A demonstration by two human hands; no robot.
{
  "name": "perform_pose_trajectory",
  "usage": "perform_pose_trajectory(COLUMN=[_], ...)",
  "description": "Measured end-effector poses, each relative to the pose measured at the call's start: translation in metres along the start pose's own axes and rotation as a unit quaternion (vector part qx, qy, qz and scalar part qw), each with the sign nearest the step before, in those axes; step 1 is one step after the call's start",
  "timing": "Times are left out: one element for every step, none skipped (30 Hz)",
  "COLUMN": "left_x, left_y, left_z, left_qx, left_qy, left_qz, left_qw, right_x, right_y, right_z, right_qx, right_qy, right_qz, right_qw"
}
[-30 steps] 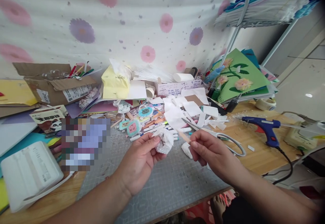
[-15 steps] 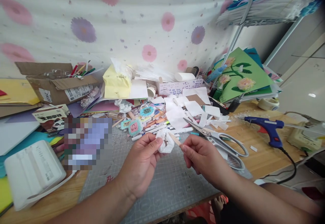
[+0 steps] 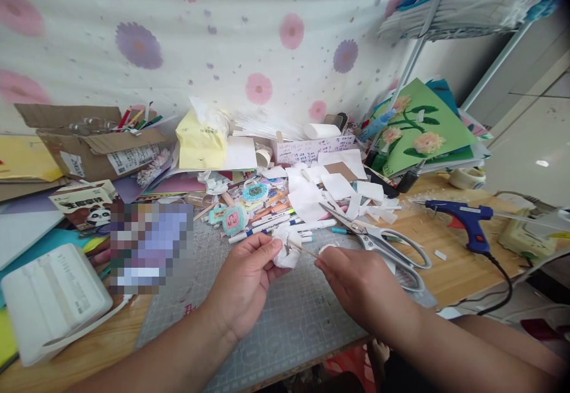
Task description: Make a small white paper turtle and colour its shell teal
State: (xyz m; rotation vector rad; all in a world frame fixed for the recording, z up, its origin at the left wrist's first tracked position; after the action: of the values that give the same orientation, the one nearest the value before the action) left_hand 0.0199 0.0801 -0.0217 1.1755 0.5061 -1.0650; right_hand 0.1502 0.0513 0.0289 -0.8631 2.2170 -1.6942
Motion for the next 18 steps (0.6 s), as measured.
perform_pose_trajectory(left_x=[0.000,0.000,0.000,0.000,0.001,0.001,0.002,0.002,0.003,0.004,0.004,0.004,0.004,0.004,0.004,0.005,0.005,0.006], left_y=[-0.001,-0.001,-0.002,-0.002,-0.003,-0.005,-0.006,-0.008,-0.009,-0.010,-0.011,-0.012,-0.013,-0.014,-0.015,-0.015,-0.015,-0.016], left_z=[0.000,0.000,0.000,0.000,-0.001,-0.001,-0.002,-0.002,-0.003,-0.003,-0.003,-0.003,-0.003,-0.003,-0.003,-0.003,-0.002,-0.002], left_qx=[-0.003,-0.006,-0.008,-0.011,-0.015,-0.022,-0.030,-0.038,-0.046,-0.054,-0.060,-0.065,-0.070,-0.074,-0.079,-0.081,-0.083,-0.087], left_qy=[-0.002,-0.003,-0.004,-0.004,-0.004,-0.005,-0.006,-0.007,-0.009,-0.009,-0.009,-0.007,-0.005,-0.004,-0.003,-0.004,-0.007,-0.012], left_qz=[-0.001,-0.002,-0.001,0.002,0.006,0.009,0.013,0.015,0.016,0.017,0.018,0.020,0.023,0.027,0.031,0.034,0.037,0.040], left_qw=[1.000,1.000,1.000,1.000,1.000,1.000,0.999,0.999,0.999,0.998,0.998,0.998,0.997,0.997,0.996,0.996,0.996,0.995], right_x=[0.006,0.011,0.015,0.018,0.021,0.024,0.027,0.030,0.033,0.036,0.040,0.043,0.046,0.048,0.050,0.052,0.053,0.054], right_y=[0.000,-0.001,-0.001,-0.001,-0.001,0.000,0.001,0.002,0.003,0.005,0.005,0.005,0.005,0.005,0.006,0.006,0.007,0.008], right_z=[0.001,0.001,0.002,0.002,0.003,0.003,0.003,0.004,0.004,0.005,0.005,0.005,0.006,0.006,0.006,0.007,0.007,0.008], right_qx=[-0.002,-0.005,-0.008,-0.010,-0.011,-0.008,-0.004,0.001,0.005,0.006,0.003,-0.003,-0.009,-0.015,-0.018,-0.019,-0.018,-0.018], right_qy=[-0.025,-0.046,-0.063,-0.075,-0.084,-0.092,-0.099,-0.106,-0.113,-0.119,-0.124,-0.128,-0.128,-0.128,-0.127,-0.126,-0.125,-0.124], right_qz=[0.033,0.060,0.081,0.096,0.108,0.118,0.126,0.132,0.139,0.145,0.152,0.160,0.166,0.172,0.177,0.179,0.180,0.180], right_qw=[0.999,0.997,0.995,0.992,0.990,0.989,0.987,0.985,0.984,0.982,0.981,0.979,0.978,0.977,0.976,0.976,0.976,0.976])
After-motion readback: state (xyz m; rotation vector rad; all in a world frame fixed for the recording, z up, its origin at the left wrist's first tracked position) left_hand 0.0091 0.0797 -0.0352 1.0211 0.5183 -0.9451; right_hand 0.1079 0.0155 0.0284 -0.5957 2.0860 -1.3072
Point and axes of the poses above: each hand's wrist, its own z-axis away from the middle knuckle, its own y-axis out of the palm, x = y × z, the point moved 9 cm from there along -z, towards the middle knuckle, and after that the axes turned 5 degrees about -y, right-handed, at the moved point
